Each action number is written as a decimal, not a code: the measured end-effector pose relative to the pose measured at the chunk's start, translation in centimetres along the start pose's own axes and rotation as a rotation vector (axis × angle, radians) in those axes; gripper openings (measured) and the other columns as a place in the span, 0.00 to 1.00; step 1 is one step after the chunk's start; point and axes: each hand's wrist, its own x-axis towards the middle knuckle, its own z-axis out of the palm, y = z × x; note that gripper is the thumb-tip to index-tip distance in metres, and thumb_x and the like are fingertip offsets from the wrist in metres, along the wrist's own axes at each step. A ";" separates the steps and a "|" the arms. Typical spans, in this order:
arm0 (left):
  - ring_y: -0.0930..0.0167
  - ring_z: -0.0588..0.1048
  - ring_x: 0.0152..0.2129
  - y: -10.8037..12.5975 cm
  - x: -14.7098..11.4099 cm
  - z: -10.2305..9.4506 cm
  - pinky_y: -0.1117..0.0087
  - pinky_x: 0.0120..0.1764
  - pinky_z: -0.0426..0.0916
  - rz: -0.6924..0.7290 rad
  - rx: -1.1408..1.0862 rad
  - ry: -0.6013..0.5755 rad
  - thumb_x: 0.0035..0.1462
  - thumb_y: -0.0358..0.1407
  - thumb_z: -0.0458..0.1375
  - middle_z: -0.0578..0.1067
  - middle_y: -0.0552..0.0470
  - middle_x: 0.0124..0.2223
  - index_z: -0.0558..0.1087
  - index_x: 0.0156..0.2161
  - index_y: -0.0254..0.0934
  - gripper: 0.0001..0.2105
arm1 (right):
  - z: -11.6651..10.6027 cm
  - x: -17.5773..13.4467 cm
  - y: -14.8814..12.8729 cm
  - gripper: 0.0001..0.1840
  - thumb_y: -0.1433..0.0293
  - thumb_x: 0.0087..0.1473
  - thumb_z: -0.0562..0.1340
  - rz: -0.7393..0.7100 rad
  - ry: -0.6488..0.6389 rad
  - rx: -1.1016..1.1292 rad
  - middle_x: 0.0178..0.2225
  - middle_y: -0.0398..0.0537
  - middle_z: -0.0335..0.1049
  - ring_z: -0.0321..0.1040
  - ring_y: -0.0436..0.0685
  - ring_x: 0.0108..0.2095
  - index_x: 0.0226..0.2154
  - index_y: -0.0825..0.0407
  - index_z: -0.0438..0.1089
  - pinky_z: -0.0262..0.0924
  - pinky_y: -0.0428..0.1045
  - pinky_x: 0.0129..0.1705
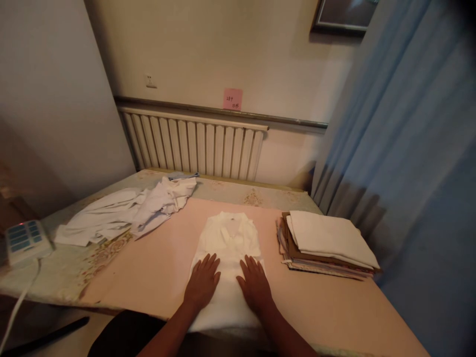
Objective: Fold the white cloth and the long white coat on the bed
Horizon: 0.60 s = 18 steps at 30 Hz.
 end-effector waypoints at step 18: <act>0.62 0.60 0.60 0.4 0.0 -0.5 0.54 0.59 0.57 -0.018 0.005 -0.008 0.64 0.40 0.46 0.64 0.52 0.63 0.64 0.60 0.43 0.20 | 0.2 0.0 0.1 0.24 0.60 0.62 0.53 -0.003 -0.005 -0.009 0.61 0.53 0.59 0.52 0.62 0.62 0.57 0.51 0.63 0.46 0.59 0.63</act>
